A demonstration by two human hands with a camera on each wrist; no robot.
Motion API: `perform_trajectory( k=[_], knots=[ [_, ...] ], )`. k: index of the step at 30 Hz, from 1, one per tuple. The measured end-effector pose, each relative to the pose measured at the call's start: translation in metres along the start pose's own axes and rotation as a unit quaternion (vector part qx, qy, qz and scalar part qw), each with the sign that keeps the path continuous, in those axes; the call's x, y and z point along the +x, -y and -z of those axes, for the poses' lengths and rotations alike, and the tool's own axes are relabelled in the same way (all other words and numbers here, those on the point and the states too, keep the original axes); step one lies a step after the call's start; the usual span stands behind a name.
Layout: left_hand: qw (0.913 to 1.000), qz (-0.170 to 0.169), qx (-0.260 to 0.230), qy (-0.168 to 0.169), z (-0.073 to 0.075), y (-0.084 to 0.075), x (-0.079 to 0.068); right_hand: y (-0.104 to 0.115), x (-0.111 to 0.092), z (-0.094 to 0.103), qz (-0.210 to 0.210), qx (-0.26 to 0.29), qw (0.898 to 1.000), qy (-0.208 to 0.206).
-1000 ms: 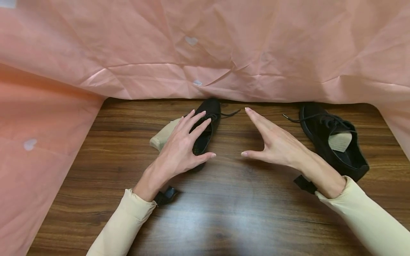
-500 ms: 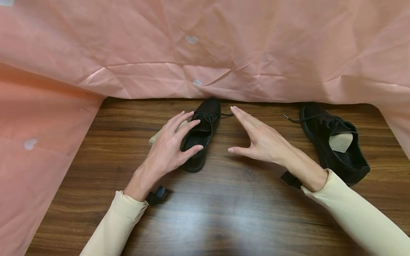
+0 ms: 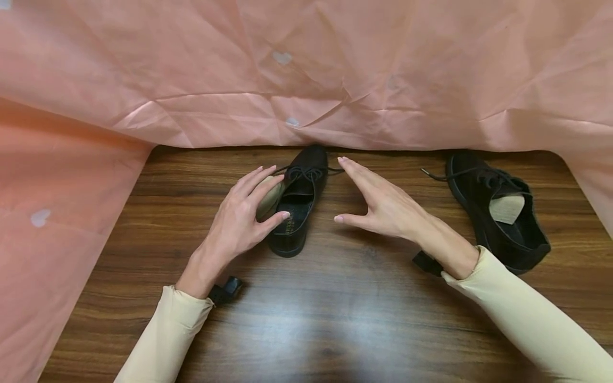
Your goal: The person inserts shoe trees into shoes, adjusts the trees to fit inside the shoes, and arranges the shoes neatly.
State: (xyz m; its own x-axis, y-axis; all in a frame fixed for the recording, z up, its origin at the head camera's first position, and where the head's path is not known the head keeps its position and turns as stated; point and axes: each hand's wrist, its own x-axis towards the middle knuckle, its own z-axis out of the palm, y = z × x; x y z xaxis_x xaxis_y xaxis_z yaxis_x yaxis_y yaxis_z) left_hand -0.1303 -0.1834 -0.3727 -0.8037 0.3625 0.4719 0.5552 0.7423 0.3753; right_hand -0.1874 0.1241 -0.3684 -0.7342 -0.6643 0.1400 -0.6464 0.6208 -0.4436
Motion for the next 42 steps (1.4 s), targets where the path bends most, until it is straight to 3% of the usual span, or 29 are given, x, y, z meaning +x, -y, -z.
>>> perform_trajectory(
  k=[8,20,28,36,42],
  knots=[
    [1.0000,0.006,0.001,-0.007,0.005,0.016,-0.002,0.008,0.015,-0.006,0.006,0.009,1.000,-0.010],
    [0.9977,0.056,0.016,0.034,0.014,0.032,-0.013,0.011,0.025,-0.015,0.011,0.029,0.999,-0.018],
    [0.9943,0.078,-0.041,0.060,0.020,0.045,-0.016,0.012,0.032,-0.019,0.010,0.033,0.999,-0.025],
    [0.9904,0.081,-0.054,0.098,0.021,0.058,-0.021,0.015,0.035,-0.025,0.007,0.037,0.999,-0.024],
    [0.9866,0.096,-0.083,0.102,0.019,0.068,-0.028,0.015,0.035,-0.029,0.004,0.041,0.999,-0.017]
  ],
)
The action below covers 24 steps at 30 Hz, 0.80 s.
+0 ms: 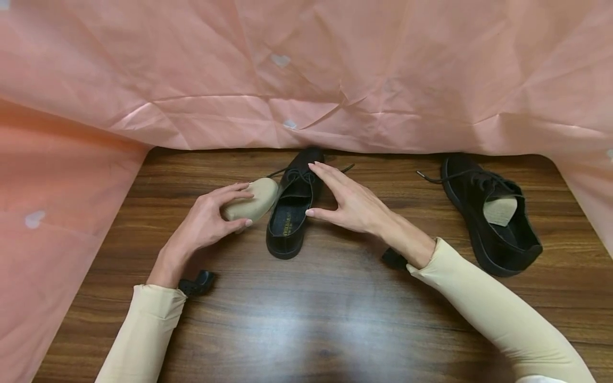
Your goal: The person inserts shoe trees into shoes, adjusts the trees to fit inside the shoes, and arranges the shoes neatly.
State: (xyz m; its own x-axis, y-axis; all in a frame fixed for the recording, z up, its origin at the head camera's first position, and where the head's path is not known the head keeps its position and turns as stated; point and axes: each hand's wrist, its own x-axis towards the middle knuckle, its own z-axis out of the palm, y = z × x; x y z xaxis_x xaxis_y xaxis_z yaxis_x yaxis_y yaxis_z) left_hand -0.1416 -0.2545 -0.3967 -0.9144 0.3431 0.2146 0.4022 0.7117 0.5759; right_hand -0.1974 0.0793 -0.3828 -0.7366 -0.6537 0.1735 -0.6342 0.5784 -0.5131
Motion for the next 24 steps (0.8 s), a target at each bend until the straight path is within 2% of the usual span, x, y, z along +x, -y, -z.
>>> perform_trajectory(
  k=[6,11,18,24],
  knots=[
    [0.9985,0.036,-0.041,0.005,0.000,0.006,-0.005,-0.001,-0.001,-0.002,-0.004,0.000,1.000,0.000],
    [0.9975,0.054,-0.045,0.012,0.000,0.010,-0.011,-0.002,0.000,-0.007,-0.008,0.006,1.000,0.008],
    [0.9942,0.079,-0.055,0.049,0.004,0.015,-0.008,-0.002,0.001,-0.008,-0.014,0.014,1.000,0.008],
    [0.9935,0.079,-0.054,0.063,0.006,0.019,-0.005,-0.002,0.002,-0.007,-0.024,0.019,1.000,0.001]
  ],
)
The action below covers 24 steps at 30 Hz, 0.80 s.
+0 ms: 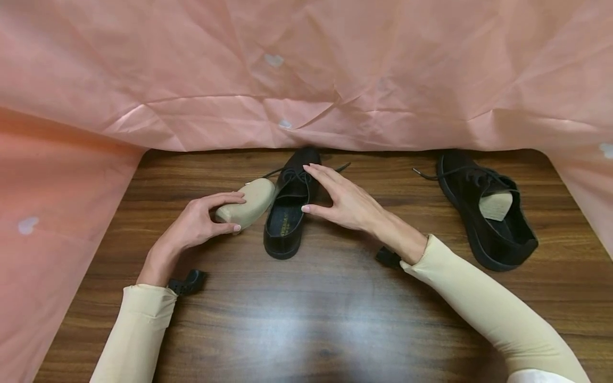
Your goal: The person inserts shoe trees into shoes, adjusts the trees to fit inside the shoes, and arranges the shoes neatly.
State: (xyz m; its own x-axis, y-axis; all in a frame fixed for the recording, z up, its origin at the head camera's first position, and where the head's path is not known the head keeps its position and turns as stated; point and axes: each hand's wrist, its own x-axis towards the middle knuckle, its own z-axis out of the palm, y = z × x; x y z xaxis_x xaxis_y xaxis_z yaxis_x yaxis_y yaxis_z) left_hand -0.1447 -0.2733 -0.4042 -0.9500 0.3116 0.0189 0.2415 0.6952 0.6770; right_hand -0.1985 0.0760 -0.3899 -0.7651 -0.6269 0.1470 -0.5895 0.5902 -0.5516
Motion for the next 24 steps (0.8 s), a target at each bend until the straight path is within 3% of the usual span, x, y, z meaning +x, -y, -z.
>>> perform_trajectory(
  k=[11,17,24],
  knots=[
    [0.9998,-0.005,-0.012,0.017,0.0001,0.0062,-0.0010,-0.0015,0.0034,-0.0012,-0.010,0.007,1.000,0.005],
    [0.9999,0.011,-0.008,0.006,-0.0027,0.0099,-0.0029,-0.0026,0.0033,-0.0035,-0.008,0.008,1.000,0.008],
    [0.9999,0.002,-0.006,-0.016,-0.0044,0.0066,-0.0025,-0.0035,0.0020,-0.0048,-0.006,0.018,1.000,0.003]
  ],
)
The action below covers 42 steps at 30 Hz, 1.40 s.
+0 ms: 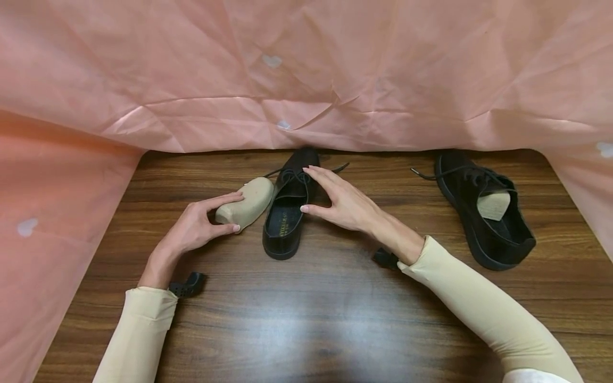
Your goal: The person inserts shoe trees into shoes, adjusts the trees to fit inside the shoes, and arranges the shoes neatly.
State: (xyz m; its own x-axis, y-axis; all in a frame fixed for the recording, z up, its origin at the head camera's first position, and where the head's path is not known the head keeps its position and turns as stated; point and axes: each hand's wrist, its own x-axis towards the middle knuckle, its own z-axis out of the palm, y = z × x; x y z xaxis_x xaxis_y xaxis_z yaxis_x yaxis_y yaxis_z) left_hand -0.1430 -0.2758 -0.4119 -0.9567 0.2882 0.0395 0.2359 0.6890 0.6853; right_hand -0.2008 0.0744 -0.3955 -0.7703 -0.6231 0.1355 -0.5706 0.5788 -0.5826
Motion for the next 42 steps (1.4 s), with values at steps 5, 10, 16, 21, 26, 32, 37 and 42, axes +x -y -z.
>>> perform_trajectory(
  k=[5,10,16,21,26,32,37,42],
  knots=[
    [0.9997,-0.011,0.003,-0.020,-0.002,-0.002,0.001,0.000,-0.002,-0.001,-0.005,0.005,1.000,-0.001],
    [0.9996,-0.008,-0.001,-0.028,-0.004,-0.003,0.000,0.001,-0.003,-0.002,-0.006,0.008,1.000,-0.002],
    [0.9992,0.000,-0.007,-0.040,-0.006,-0.003,0.000,0.002,-0.001,-0.002,-0.002,0.007,1.000,-0.003],
    [0.9984,0.000,-0.034,-0.045,-0.005,-0.008,0.003,0.003,-0.002,0.000,-0.012,0.006,1.000,-0.007],
    [0.9974,0.004,-0.052,-0.049,-0.005,-0.013,0.004,0.004,0.000,0.000,-0.019,0.000,1.000,-0.011],
    [0.9966,0.010,-0.047,-0.067,-0.009,-0.013,0.001,0.006,0.002,-0.004,-0.024,-0.011,0.999,-0.022],
    [0.9958,0.015,-0.032,-0.085,-0.010,-0.017,0.000,0.008,0.004,-0.003,-0.020,-0.022,0.999,-0.029],
    [0.9950,0.018,-0.035,-0.092,-0.010,-0.019,0.000,0.009,0.006,-0.001,-0.027,-0.028,0.999,-0.033]
  ],
)
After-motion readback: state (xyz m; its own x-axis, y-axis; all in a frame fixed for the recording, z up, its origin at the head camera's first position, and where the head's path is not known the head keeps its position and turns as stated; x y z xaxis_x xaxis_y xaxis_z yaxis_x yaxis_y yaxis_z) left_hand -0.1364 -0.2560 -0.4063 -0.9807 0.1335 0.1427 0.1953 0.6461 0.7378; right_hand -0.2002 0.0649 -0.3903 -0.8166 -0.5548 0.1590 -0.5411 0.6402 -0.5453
